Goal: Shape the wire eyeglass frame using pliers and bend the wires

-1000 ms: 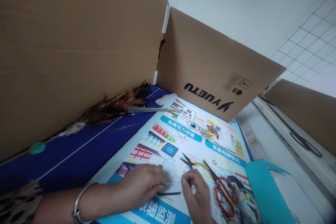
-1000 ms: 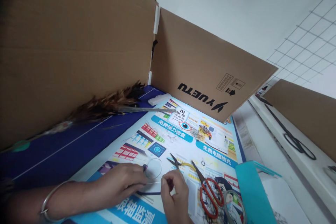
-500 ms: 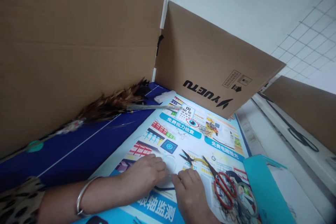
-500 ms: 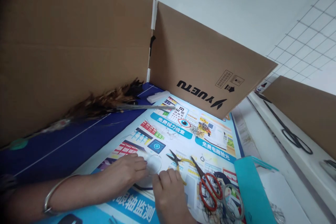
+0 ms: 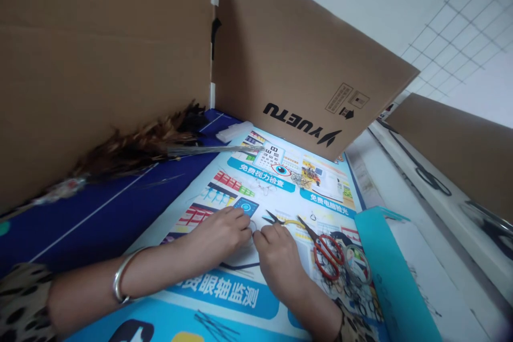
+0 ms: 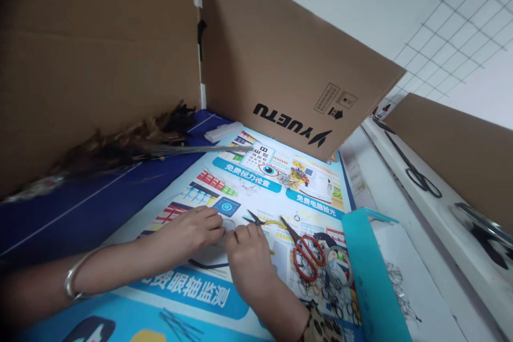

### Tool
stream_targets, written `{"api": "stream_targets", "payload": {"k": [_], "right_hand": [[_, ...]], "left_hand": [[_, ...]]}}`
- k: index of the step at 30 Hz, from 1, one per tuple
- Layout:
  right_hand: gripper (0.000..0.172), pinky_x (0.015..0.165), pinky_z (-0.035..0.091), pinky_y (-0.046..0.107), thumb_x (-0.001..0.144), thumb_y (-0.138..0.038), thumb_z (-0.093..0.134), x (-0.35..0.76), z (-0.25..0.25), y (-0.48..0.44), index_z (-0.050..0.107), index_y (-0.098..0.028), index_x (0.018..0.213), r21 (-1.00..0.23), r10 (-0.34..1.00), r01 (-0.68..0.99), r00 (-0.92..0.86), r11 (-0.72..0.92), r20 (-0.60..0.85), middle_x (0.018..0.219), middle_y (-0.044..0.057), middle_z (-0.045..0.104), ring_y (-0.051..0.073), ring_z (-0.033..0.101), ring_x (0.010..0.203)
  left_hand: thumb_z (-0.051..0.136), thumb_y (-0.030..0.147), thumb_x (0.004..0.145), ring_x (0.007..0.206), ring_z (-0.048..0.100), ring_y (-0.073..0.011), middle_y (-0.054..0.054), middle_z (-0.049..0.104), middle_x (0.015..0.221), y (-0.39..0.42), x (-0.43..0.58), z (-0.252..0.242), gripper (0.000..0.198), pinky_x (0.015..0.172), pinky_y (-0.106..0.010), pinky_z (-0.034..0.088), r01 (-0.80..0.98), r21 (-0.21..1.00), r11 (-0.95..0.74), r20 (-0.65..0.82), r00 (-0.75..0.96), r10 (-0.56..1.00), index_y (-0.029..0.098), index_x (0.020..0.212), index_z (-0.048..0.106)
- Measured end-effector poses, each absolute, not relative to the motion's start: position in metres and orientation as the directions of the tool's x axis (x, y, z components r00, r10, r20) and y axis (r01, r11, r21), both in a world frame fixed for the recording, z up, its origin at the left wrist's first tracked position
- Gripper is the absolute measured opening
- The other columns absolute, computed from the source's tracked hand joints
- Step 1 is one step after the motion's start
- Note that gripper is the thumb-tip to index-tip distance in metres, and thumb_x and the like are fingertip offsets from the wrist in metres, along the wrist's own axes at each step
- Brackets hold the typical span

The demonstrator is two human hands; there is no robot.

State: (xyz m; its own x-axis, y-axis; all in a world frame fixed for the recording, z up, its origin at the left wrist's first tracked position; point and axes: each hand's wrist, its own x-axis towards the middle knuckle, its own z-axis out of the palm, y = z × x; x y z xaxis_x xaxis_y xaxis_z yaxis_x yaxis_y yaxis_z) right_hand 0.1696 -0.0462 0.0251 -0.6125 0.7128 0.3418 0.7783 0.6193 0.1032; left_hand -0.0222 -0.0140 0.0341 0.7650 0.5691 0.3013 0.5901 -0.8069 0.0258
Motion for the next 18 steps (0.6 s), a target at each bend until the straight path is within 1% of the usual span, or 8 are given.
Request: {"api": "stream_targets", "payload": {"k": [2, 9, 13, 18], "right_hand": [[0.013, 0.070, 0.039, 0.034, 0.090, -0.007, 0.059, 0.169, 0.026, -0.044, 0.061, -0.017, 0.081, 0.113, 0.719, 0.780, -0.614, 0.615, 0.324, 0.080, 0.005, 0.059, 0.021, 0.049, 0.076], [0.014, 0.068, 0.041, 0.032, 0.090, -0.006, 0.056, 0.169, 0.024, -0.039, 0.062, -0.017, 0.084, 0.087, 0.783, 0.812, -0.580, 0.577, 0.223, 0.083, 0.005, 0.061, 0.021, 0.052, 0.077], [0.015, 0.068, 0.042, 0.029, 0.090, -0.008, 0.056, 0.171, 0.023, -0.037, 0.063, -0.018, 0.083, 0.043, 0.817, 0.833, -0.550, 0.552, 0.174, 0.085, 0.005, 0.064, 0.020, 0.055, 0.078], [0.015, 0.068, 0.043, 0.028, 0.091, -0.010, 0.055, 0.172, 0.014, -0.035, 0.064, -0.018, 0.082, -0.040, 0.847, 0.858, -0.497, 0.513, 0.189, 0.085, 0.005, 0.065, 0.019, 0.058, 0.079]], "left_hand": [[0.063, 0.009, 0.090, 0.078, 0.053, -0.0214, -0.002, 0.065, 0.076, -0.012, -0.020, 0.033, 0.019, 0.068, -0.035, 0.035, 0.599, 0.015, -0.801, 0.290, 0.764, 0.577, 0.017, 0.073, 0.066], [0.065, 0.005, 0.087, 0.079, 0.056, -0.0246, -0.005, 0.067, 0.078, -0.008, -0.016, 0.028, 0.018, 0.069, -0.037, 0.038, 0.608, 0.018, -0.794, 0.249, 0.766, 0.593, 0.016, 0.074, 0.067], [0.064, 0.002, 0.085, 0.078, 0.057, -0.0256, -0.007, 0.066, 0.078, -0.008, -0.016, 0.026, 0.016, 0.068, -0.037, 0.041, 0.619, 0.024, -0.785, 0.225, 0.762, 0.608, 0.015, 0.076, 0.068], [0.059, -0.002, 0.085, 0.077, 0.060, -0.0248, -0.008, 0.066, 0.081, -0.008, -0.018, 0.027, 0.020, 0.068, -0.034, 0.045, 0.638, 0.070, -0.767, 0.183, 0.747, 0.638, 0.015, 0.080, 0.068]]}}
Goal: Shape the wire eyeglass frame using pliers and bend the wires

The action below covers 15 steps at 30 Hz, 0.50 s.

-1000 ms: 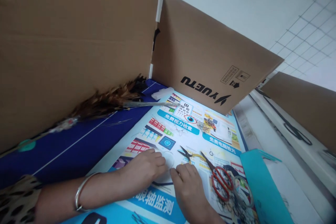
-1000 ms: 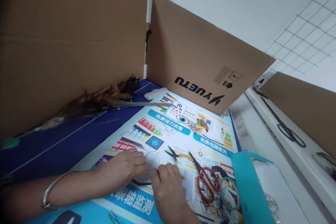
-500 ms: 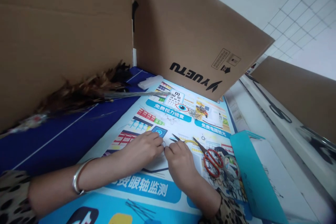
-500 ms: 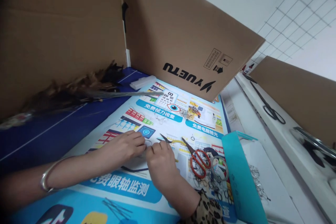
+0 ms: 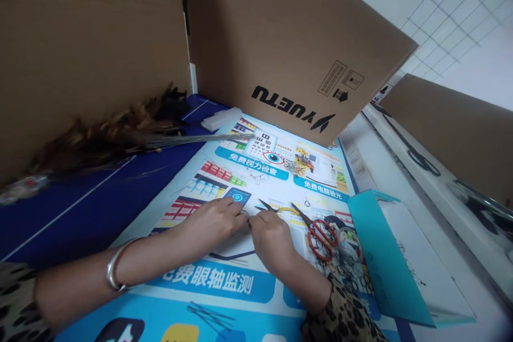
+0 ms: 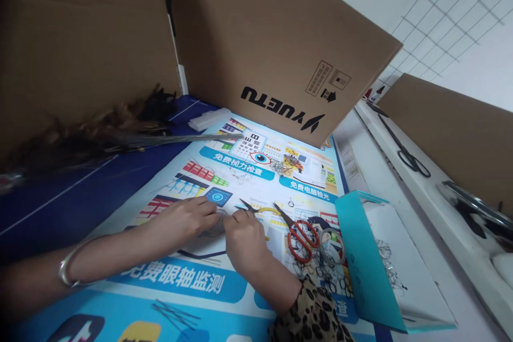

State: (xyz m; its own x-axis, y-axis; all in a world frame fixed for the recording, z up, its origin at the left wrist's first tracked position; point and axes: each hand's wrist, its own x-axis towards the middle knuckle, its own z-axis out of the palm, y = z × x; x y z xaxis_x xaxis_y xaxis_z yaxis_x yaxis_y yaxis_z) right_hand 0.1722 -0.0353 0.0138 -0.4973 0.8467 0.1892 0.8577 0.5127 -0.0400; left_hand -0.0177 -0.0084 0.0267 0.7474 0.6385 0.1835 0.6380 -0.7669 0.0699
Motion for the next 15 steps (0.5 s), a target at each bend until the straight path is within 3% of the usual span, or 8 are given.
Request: {"api": "stream_targets", "payload": {"k": [5, 8, 10, 13, 15], "right_hand": [[0.015, 0.071, 0.046, 0.026, 0.090, -0.011, 0.056, 0.174, 0.012, -0.035, 0.068, -0.018, 0.083, -0.208, 0.870, 0.849, -0.444, 0.485, 0.217, 0.084, 0.005, 0.066, 0.017, 0.061, 0.080], [0.016, 0.076, 0.048, 0.025, 0.088, -0.011, 0.057, 0.175, 0.014, -0.036, 0.070, -0.019, 0.087, -0.477, 0.903, 0.767, -0.354, 0.429, 0.243, 0.085, 0.003, 0.069, 0.016, 0.063, 0.083], [0.015, 0.076, 0.048, 0.026, 0.085, -0.012, 0.060, 0.176, 0.015, -0.036, 0.071, -0.021, 0.083, -0.657, 0.940, 0.674, -0.259, 0.339, 0.221, 0.082, 0.001, 0.070, 0.016, 0.064, 0.082], [0.006, 0.065, 0.049, 0.027, 0.080, -0.019, 0.066, 0.175, 0.012, -0.035, 0.071, -0.021, 0.077, -0.896, 0.991, 0.436, -0.131, 0.088, 0.034, 0.071, -0.001, 0.067, 0.015, 0.063, 0.068], [0.008, 0.059, 0.049, 0.026, 0.077, -0.027, 0.071, 0.174, 0.010, -0.034, 0.070, -0.019, 0.078, -0.971, 0.984, 0.208, -0.113, -0.115, -0.141, 0.063, -0.002, 0.064, 0.014, 0.061, 0.058]], "left_hand": [[0.052, -0.002, 0.085, 0.082, 0.062, -0.0230, -0.006, 0.067, 0.084, -0.005, -0.021, 0.019, 0.025, 0.072, -0.032, 0.046, 0.646, 0.207, -0.735, 0.192, 0.710, 0.678, 0.017, 0.084, 0.069], [0.050, 0.004, 0.087, 0.078, 0.063, -0.0217, -0.005, 0.067, 0.082, 0.000, -0.024, 0.013, 0.025, 0.071, -0.031, 0.046, 0.629, 0.359, -0.689, 0.203, 0.668, 0.716, 0.018, 0.084, 0.071], [0.049, 0.009, 0.088, 0.080, 0.064, -0.0203, -0.004, 0.070, 0.085, 0.002, -0.025, 0.011, 0.026, 0.072, -0.029, 0.045, 0.587, 0.524, -0.617, 0.198, 0.620, 0.759, 0.020, 0.088, 0.073], [0.054, 0.016, 0.085, 0.082, 0.064, -0.0187, -0.001, 0.073, 0.086, 0.005, -0.024, 0.007, 0.021, 0.074, -0.028, 0.045, 0.486, 0.776, -0.403, 0.118, 0.515, 0.849, 0.023, 0.086, 0.074], [0.059, 0.022, 0.081, 0.074, 0.063, -0.0173, 0.000, 0.071, 0.076, 0.006, -0.023, 0.003, 0.013, 0.068, -0.026, 0.044, 0.387, 0.898, -0.208, 0.000, 0.474, 0.881, 0.021, 0.079, 0.071]]}}
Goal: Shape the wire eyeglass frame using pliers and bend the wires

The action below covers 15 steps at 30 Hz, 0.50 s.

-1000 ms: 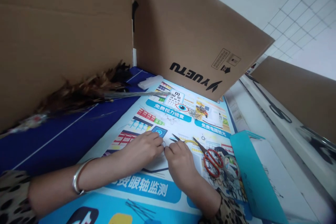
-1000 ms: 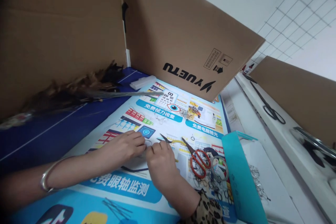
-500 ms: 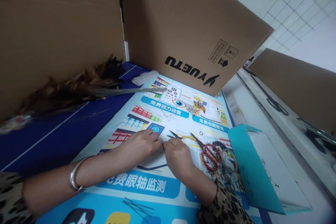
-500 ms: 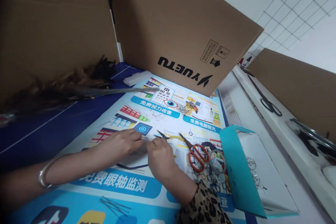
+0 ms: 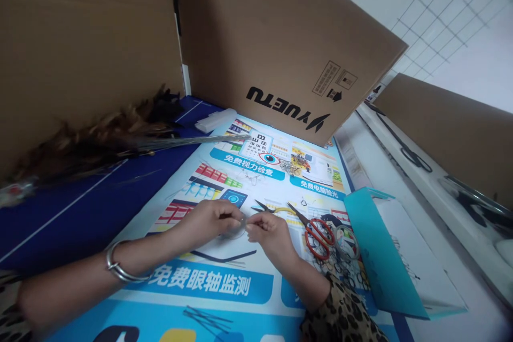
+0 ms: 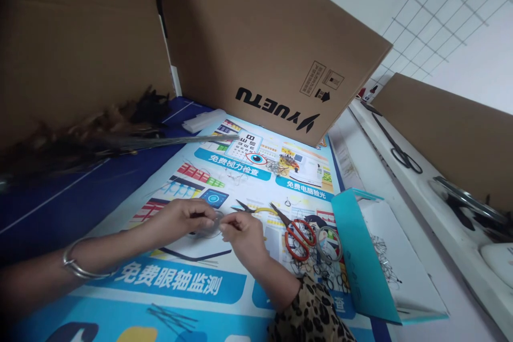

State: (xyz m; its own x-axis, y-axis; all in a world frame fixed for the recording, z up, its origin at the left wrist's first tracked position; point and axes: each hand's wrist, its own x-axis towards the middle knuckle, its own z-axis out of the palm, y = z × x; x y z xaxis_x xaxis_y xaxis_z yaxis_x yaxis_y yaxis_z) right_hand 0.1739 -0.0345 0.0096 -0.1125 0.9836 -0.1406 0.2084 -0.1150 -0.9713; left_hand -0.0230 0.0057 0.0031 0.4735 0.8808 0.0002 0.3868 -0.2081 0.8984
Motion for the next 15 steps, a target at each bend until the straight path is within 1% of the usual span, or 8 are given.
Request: {"api": "stream_targets", "payload": {"k": [2, 3, 5, 9, 12, 15], "right_hand": [[0.019, 0.057, 0.051, 0.026, 0.072, -0.033, 0.077, 0.173, 0.009, -0.035, 0.069, -0.017, 0.079, -0.968, 0.958, 0.034, -0.136, -0.249, -0.252, 0.059, -0.003, 0.064, 0.013, 0.060, 0.053], [0.023, 0.057, 0.052, 0.026, 0.070, -0.035, 0.079, 0.172, 0.009, -0.036, 0.068, -0.016, 0.079, -0.958, 0.949, -0.019, -0.149, -0.285, -0.279, 0.059, -0.003, 0.064, 0.012, 0.060, 0.053], [0.029, 0.057, 0.052, 0.025, 0.066, -0.037, 0.082, 0.171, 0.010, -0.037, 0.068, -0.015, 0.079, -0.943, 0.938, -0.089, -0.169, -0.321, -0.304, 0.059, -0.002, 0.065, 0.012, 0.061, 0.052], [0.032, 0.056, 0.052, 0.025, 0.065, -0.039, 0.084, 0.170, 0.012, -0.039, 0.067, -0.015, 0.078, -0.926, 0.931, -0.150, -0.176, -0.346, -0.319, 0.059, -0.002, 0.067, 0.012, 0.062, 0.052], [0.033, 0.057, 0.053, 0.026, 0.065, -0.041, 0.084, 0.169, 0.009, -0.041, 0.066, -0.016, 0.078, -0.922, 0.935, -0.181, -0.163, -0.343, -0.316, 0.059, -0.002, 0.067, 0.013, 0.062, 0.052], [0.034, 0.059, 0.055, 0.027, 0.064, -0.041, 0.085, 0.168, 0.007, -0.042, 0.066, -0.016, 0.077, -0.922, 0.943, -0.208, -0.135, -0.327, -0.304, 0.060, -0.001, 0.066, 0.012, 0.062, 0.053]], "left_hand": [[0.061, 0.027, 0.079, 0.062, 0.059, -0.0151, 0.002, 0.065, 0.064, 0.005, -0.021, -0.001, 0.011, 0.060, -0.025, 0.042, 0.266, 0.964, -0.022, -0.111, 0.473, 0.874, 0.019, 0.076, 0.068], [0.063, 0.029, 0.078, 0.057, 0.056, -0.0139, 0.003, 0.062, 0.060, 0.004, -0.020, -0.003, 0.012, 0.056, -0.024, 0.040, 0.216, 0.975, 0.047, -0.148, 0.479, 0.865, 0.018, 0.075, 0.067], [0.065, 0.033, 0.076, 0.052, 0.053, -0.0123, 0.004, 0.059, 0.055, 0.002, -0.018, -0.005, 0.016, 0.053, -0.023, 0.038, 0.144, 0.981, 0.131, -0.186, 0.491, 0.851, 0.017, 0.075, 0.065], [0.067, 0.035, 0.077, 0.049, 0.050, -0.0105, 0.004, 0.059, 0.055, -0.002, -0.015, -0.004, 0.019, 0.051, -0.023, 0.034, 0.045, 0.973, 0.227, -0.218, 0.507, 0.834, 0.016, 0.078, 0.064], [0.068, 0.036, 0.077, 0.051, 0.051, -0.0105, 0.004, 0.059, 0.057, -0.005, -0.013, -0.002, 0.020, 0.053, -0.024, 0.037, 0.002, 0.971, 0.240, -0.207, 0.516, 0.831, 0.017, 0.076, 0.063], [0.070, 0.038, 0.075, 0.053, 0.052, -0.0105, 0.004, 0.060, 0.057, -0.008, -0.011, -0.001, 0.023, 0.054, -0.024, 0.039, -0.042, 0.962, 0.271, -0.214, 0.502, 0.838, 0.017, 0.074, 0.060]]}}
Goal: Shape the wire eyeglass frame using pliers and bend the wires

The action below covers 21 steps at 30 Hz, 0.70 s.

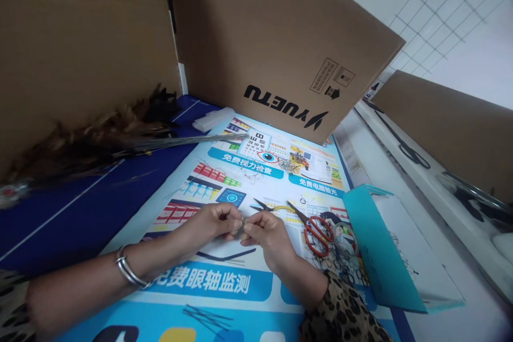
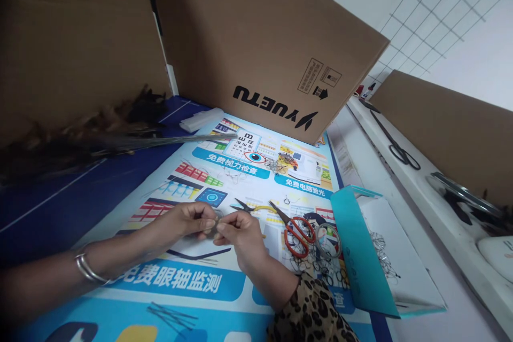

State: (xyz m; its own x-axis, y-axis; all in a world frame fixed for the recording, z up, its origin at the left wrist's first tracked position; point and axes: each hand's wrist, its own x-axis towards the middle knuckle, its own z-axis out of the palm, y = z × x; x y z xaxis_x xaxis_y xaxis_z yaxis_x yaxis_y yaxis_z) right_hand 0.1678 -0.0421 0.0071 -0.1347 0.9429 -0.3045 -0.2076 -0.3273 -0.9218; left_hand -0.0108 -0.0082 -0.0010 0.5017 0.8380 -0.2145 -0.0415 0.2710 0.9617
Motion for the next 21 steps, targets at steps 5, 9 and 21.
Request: {"api": "stream_targets", "payload": {"k": [5, 9, 21], "right_hand": [[0.032, 0.061, 0.055, 0.027, 0.066, -0.040, 0.084, 0.1652, 0.0069, -0.0444, 0.066, -0.016, 0.076, -0.927, 0.952, -0.218, -0.114, -0.304, -0.285, 0.063, 0.000, 0.067, 0.012, 0.062, 0.058], [0.031, 0.063, 0.056, 0.028, 0.067, -0.039, 0.084, 0.1639, 0.0068, -0.0457, 0.066, -0.015, 0.077, -0.930, 0.958, -0.229, -0.096, -0.287, -0.271, 0.064, 0.000, 0.068, 0.013, 0.063, 0.060], [0.031, 0.062, 0.055, 0.028, 0.068, -0.038, 0.084, 0.1618, 0.0021, -0.0450, 0.064, -0.015, 0.076, -0.936, 0.969, -0.250, -0.077, -0.247, -0.235, 0.062, -0.001, 0.067, 0.013, 0.063, 0.058]], "left_hand": [[0.074, 0.038, 0.073, 0.054, 0.053, -0.0097, 0.003, 0.063, 0.061, -0.0115, -0.0085, 0.0014, 0.026, 0.056, -0.023, 0.039, -0.101, 0.944, 0.314, -0.226, 0.495, 0.839, 0.016, 0.073, 0.060], [0.074, 0.037, 0.074, 0.055, 0.053, -0.0096, 0.003, 0.064, 0.064, -0.0129, -0.0073, 0.0002, 0.026, 0.056, -0.023, 0.040, -0.109, 0.942, 0.318, -0.228, 0.489, 0.842, 0.016, 0.073, 0.059], [0.073, 0.040, 0.075, 0.053, 0.053, -0.0096, 0.002, 0.064, 0.061, -0.0143, -0.0056, 0.0009, 0.029, 0.054, -0.022, 0.039, -0.087, 0.957, 0.277, -0.208, 0.461, 0.863, 0.016, 0.071, 0.058]]}}
